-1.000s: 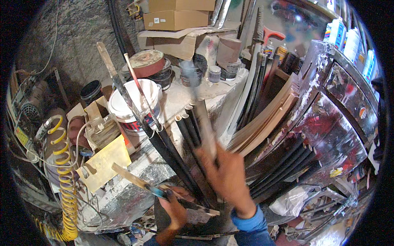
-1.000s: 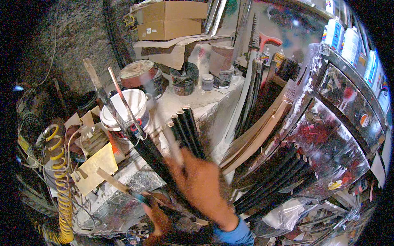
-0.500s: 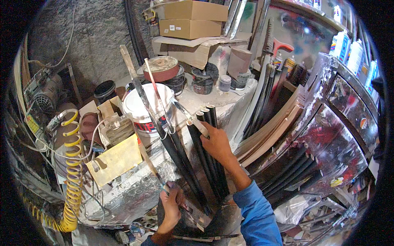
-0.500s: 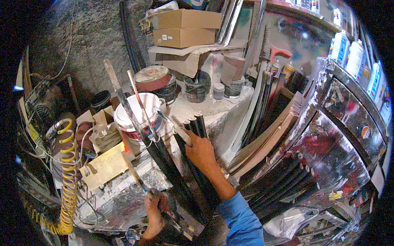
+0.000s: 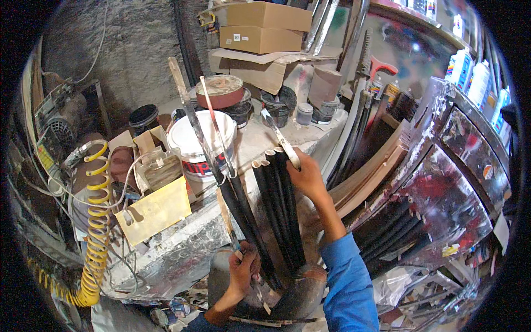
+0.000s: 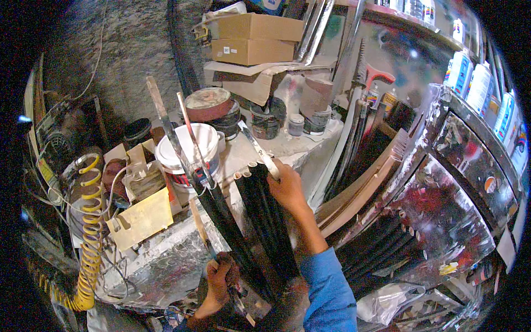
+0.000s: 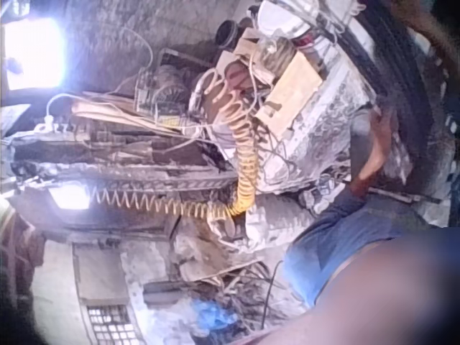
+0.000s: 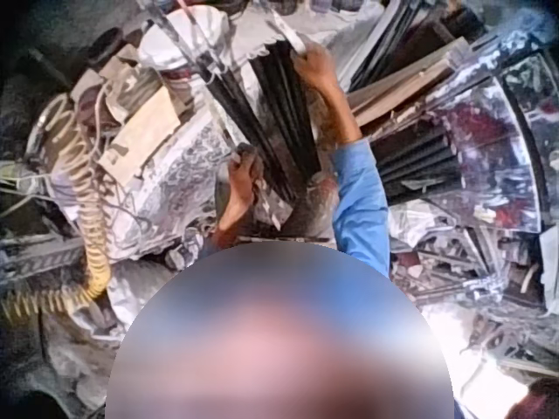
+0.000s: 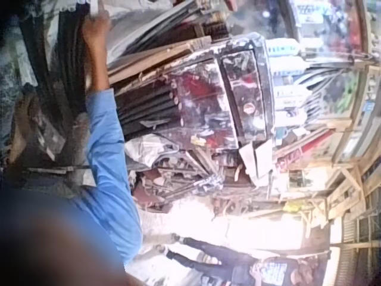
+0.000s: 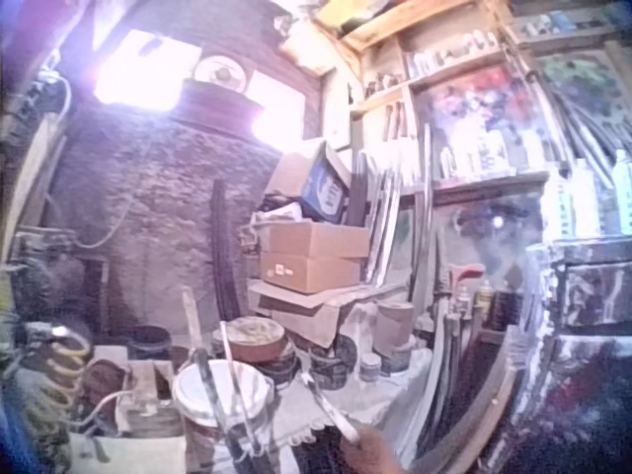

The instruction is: The person sits on the floor and organizes a bundle of black pipes by picking them up, separating them, and placing them into a vertical rack. The person repeatedly handles the pipes one at a time, aligning them with other pipes already in the rack.

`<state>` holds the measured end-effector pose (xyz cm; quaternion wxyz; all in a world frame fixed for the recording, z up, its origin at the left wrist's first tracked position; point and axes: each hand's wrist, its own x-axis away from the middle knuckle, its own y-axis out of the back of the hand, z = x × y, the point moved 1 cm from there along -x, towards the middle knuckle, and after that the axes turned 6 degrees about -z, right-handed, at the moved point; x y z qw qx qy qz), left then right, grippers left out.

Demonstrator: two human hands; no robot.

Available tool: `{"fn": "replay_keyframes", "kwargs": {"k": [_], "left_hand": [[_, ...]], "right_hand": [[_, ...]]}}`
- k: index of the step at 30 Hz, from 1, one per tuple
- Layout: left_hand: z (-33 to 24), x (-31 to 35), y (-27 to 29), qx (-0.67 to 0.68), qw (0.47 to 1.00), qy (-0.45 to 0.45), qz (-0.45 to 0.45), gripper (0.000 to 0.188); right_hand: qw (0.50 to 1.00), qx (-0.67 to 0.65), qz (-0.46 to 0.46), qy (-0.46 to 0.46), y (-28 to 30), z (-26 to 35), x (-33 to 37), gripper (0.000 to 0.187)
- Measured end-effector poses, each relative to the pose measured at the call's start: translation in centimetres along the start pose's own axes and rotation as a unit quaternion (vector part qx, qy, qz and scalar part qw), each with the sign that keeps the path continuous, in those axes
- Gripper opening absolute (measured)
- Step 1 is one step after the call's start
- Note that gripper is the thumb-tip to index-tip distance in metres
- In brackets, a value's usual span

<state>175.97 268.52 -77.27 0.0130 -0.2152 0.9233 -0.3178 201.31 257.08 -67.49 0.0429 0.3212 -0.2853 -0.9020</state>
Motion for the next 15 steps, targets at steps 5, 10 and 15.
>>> {"fn": "replay_keyframes", "kwargs": {"k": [5,10,15], "left_hand": [[0.1,-0.4,0.0,-0.052,0.999,0.002,-0.015,0.011],[-0.2,-3.5,-3.7,-0.249,0.967,-0.044,0.036,0.026],[-0.7,-7.2,-9.5,-0.195,0.972,-0.048,0.122,0.032]], "right_hand": [[0.980,0.015,-0.169,0.104,2.5,2.3,1.7,0.020],[0.978,-0.045,-0.187,-0.080,5.9,4.6,5.8,0.018],[0.959,-0.053,-0.273,-0.060,7.9,6.4,10.2,0.036]]}}
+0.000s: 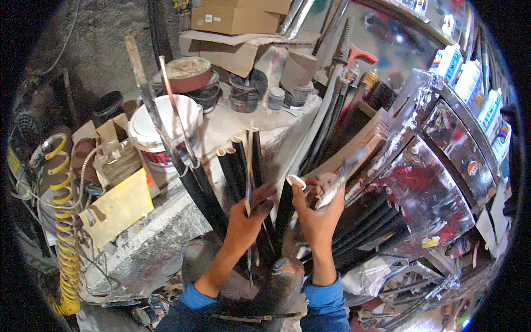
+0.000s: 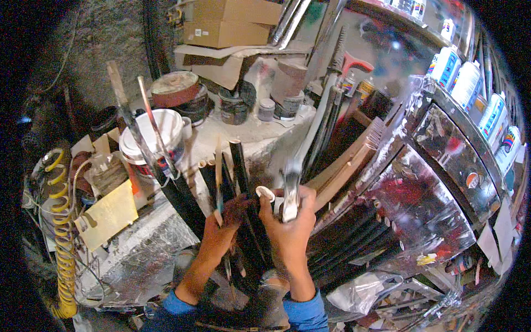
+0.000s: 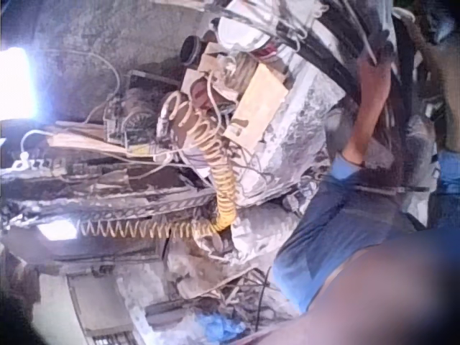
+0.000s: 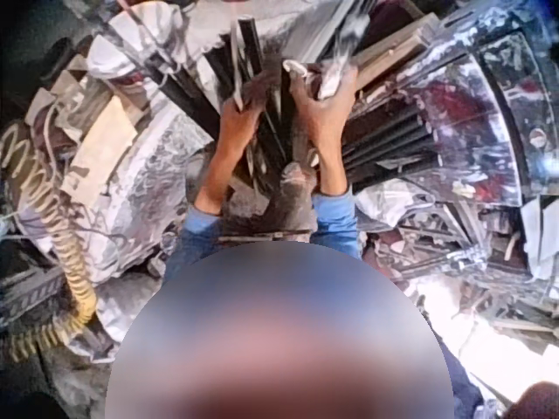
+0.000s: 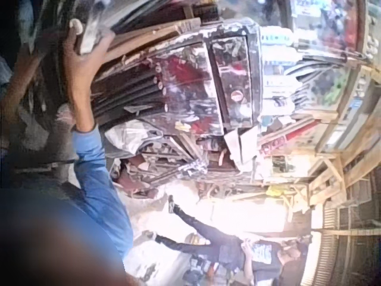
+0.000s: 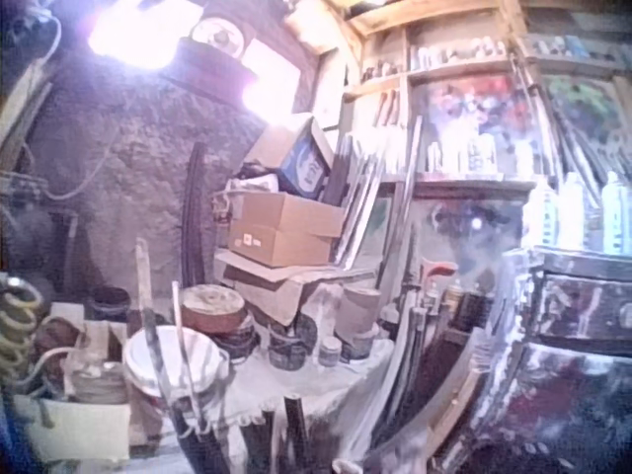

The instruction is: The person sits on the floor and organizes a bundle of black pipes by picking them up, separating them, and placing them into a vertical rack. The person repeatedly handles the pipes one at a time, aligning them with other pipes already in the rack.

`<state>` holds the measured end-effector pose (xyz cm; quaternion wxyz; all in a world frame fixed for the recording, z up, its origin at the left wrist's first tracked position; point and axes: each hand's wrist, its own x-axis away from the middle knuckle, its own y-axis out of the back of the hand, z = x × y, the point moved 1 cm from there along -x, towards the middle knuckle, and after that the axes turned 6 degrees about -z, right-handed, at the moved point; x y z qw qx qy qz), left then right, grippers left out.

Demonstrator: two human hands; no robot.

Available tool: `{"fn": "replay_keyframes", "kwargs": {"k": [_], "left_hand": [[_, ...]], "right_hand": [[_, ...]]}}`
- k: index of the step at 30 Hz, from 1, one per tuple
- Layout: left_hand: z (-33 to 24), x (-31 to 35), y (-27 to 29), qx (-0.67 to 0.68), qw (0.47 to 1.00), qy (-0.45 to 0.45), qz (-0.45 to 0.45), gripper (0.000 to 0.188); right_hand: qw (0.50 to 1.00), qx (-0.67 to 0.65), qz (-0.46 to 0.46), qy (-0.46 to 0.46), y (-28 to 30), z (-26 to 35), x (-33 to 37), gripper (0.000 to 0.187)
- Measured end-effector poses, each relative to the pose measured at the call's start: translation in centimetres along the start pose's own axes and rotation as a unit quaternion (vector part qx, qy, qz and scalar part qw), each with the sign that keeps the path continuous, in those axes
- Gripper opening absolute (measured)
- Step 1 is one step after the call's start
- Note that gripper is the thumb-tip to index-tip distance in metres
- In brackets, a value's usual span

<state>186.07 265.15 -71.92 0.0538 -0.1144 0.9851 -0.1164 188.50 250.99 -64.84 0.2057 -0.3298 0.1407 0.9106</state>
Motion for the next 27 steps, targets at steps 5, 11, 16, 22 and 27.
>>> {"fn": "replay_keyframes", "kwargs": {"k": [5,11,16,22,27], "left_hand": [[-1.5,-1.2,-2.0,-0.012,0.992,0.030,0.121,0.029],[-2.2,1.0,-0.5,-0.002,0.961,0.086,0.263,0.034],[-2.7,2.3,0.0,0.037,0.942,0.066,0.327,0.037],[-2.9,3.2,0.3,0.040,0.936,0.067,0.342,0.021],[-2.9,3.5,0.8,0.065,0.934,0.146,0.320,0.019]], "right_hand": [[0.999,-0.028,0.023,0.000,2.9,-0.1,2.5,0.061],[0.977,-0.124,0.082,-0.153,6.8,0.6,5.9,0.065],[0.953,-0.186,0.083,-0.225,9.0,1.7,6.4,0.032],[0.951,-0.078,0.131,-0.269,10.4,2.2,7.3,0.035],[0.958,-0.043,0.237,-0.158,10.4,2.3,7.6,0.044]]}}
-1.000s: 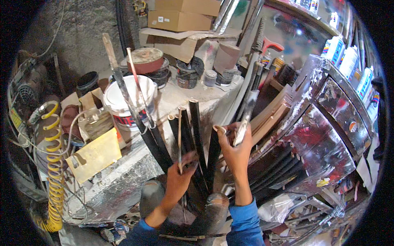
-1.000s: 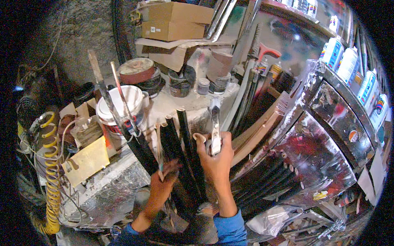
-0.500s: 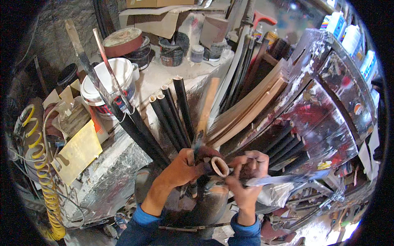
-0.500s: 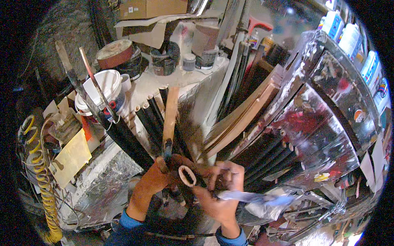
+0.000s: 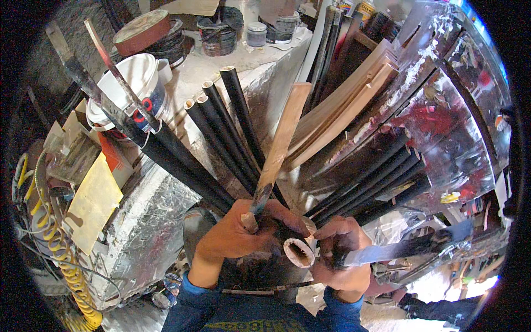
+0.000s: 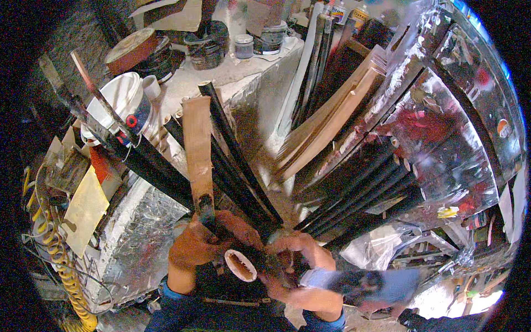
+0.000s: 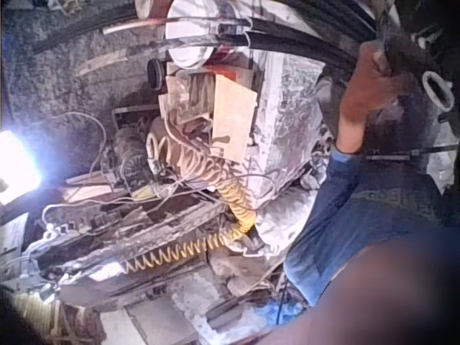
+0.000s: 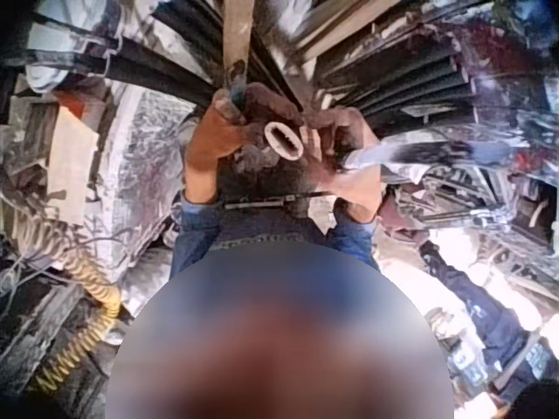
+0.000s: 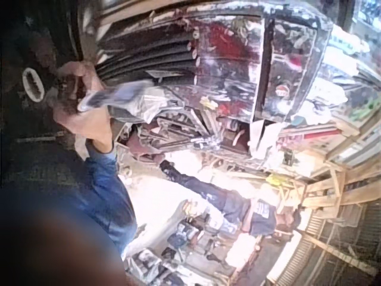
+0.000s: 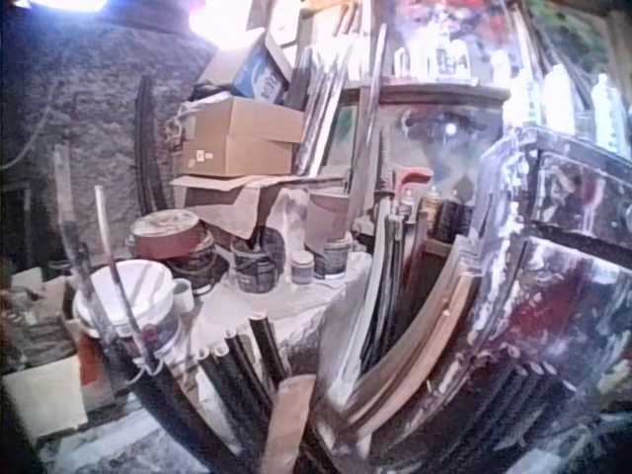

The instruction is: The person sits on the floor and organizes a bundle of black pipes by picking them up, separating them, and placing them into a vertical rack. The person repeatedly handles the pipes one at a time, aligning them with other pipes already in the rack.

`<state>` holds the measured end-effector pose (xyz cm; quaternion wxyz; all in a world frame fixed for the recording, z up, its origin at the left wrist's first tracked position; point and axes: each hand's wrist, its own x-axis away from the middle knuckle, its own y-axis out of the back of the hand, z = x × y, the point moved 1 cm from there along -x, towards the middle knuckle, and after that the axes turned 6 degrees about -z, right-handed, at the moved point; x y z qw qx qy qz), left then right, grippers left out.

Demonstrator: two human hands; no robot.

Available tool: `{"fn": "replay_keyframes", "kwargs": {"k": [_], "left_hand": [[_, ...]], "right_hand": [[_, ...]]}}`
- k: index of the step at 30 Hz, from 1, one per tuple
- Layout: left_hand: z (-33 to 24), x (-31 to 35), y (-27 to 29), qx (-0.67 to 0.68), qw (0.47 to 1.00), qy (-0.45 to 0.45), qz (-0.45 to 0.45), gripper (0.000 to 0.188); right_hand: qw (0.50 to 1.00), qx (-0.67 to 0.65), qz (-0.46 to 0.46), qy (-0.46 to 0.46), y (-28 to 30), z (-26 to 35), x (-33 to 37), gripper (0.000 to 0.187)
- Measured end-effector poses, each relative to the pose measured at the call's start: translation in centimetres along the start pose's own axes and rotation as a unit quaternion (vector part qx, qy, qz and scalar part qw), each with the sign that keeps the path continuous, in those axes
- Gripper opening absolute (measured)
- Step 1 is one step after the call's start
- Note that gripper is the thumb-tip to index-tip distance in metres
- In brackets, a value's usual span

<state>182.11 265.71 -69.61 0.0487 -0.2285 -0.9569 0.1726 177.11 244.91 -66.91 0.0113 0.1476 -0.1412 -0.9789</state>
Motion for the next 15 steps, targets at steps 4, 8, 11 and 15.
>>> {"fn": "replay_keyframes", "kwargs": {"k": [4,8,11,15], "left_hand": [[-0.1,-0.3,0.7,0.005,0.998,-0.045,0.042,0.031],[-0.3,-0.5,1.1,0.015,0.995,-0.068,0.067,0.036],[-0.5,-0.6,0.7,-0.011,0.997,-0.074,0.008,0.027],[0.1,-1.6,0.1,-0.075,0.957,-0.075,-0.270,0.019]], "right_hand": [[0.999,-0.035,-0.017,-0.007,-1.1,0.0,-0.2,0.045],[0.999,0.004,-0.053,0.010,-2.2,0.1,-0.1,0.046],[0.990,0.085,-0.097,0.053,-2.5,0.6,-0.6,0.037],[0.974,0.121,-0.188,0.033,-3.0,1.0,-4.5,0.026]]}}
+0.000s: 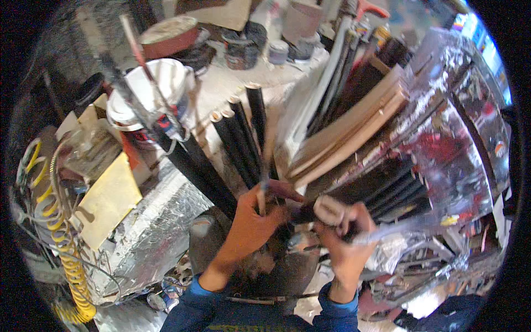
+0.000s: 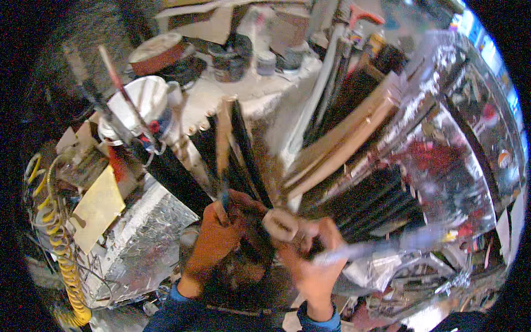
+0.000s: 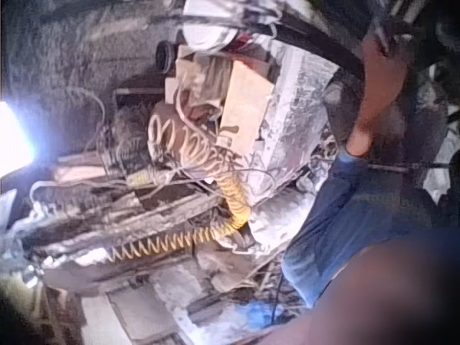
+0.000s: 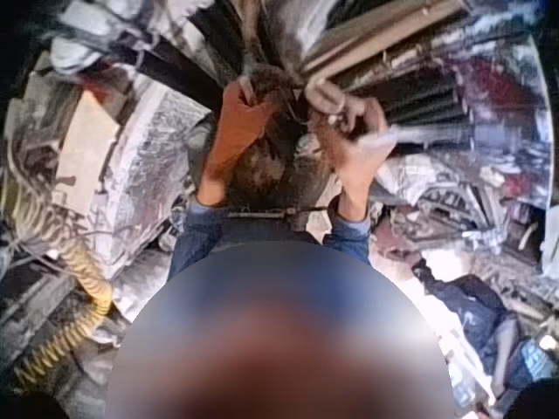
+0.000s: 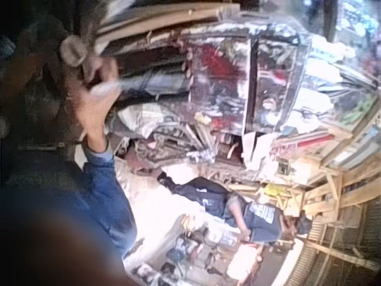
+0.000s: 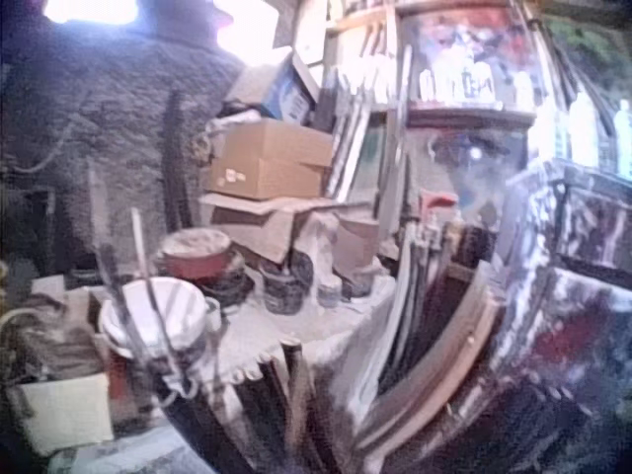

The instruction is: The person sits on the floor and organizes a bundle of black pipes by picking them up, separating them, and placing them into a vertical rack. The person repeatedly handles the pipes one at a time, aligning them with other pipes already in the rack.

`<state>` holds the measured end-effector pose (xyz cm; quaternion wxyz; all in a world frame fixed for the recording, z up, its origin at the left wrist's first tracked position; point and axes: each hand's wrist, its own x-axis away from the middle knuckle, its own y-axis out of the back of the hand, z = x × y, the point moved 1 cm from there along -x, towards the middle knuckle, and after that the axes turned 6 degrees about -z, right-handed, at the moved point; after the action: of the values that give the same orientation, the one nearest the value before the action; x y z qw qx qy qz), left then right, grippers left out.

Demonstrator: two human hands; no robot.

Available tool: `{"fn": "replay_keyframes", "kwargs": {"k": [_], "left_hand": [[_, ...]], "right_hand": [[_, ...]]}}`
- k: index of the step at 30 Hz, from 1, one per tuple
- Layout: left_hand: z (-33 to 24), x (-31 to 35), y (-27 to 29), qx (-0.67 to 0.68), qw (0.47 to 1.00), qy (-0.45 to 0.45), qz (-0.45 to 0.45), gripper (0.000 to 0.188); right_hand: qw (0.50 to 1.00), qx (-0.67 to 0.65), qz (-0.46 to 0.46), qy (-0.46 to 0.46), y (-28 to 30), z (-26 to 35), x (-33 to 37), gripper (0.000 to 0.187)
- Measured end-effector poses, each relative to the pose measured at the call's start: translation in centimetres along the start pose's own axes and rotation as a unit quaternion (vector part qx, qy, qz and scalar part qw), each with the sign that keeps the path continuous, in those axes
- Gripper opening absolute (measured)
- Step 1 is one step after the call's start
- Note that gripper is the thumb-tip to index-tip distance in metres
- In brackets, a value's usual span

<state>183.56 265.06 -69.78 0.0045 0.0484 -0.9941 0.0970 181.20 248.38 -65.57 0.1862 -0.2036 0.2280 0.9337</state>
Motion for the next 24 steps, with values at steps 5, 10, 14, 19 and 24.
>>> {"fn": "replay_keyframes", "kwargs": {"k": [5,10,14,19,24], "left_hand": [[2.1,0.2,1.8,0.077,0.973,0.030,-0.214,0.010],[3.6,3.3,3.8,0.046,0.981,-0.054,-0.182,0.006],[4.6,4.2,5.2,-0.042,0.976,0.027,-0.214,0.008],[5.5,4.8,5.3,0.042,0.983,-0.044,-0.174,0.008],[5.6,5.1,5.9,0.018,0.981,-0.044,-0.189,0.008]], "right_hand": [[0.998,-0.026,0.045,-0.044,-7.6,-1.9,-7.9,0.026],[0.997,-0.056,0.031,0.048,-15.2,-3.1,-10.9,0.033],[0.993,-0.079,0.041,0.079,-17.6,-3.9,-12.5,0.029],[0.991,-0.077,0.063,0.088,-19.8,-5.3,-13.3,0.026],[0.991,-0.090,0.081,0.052,-20.1,-5.4,-13.4,0.031]]}}
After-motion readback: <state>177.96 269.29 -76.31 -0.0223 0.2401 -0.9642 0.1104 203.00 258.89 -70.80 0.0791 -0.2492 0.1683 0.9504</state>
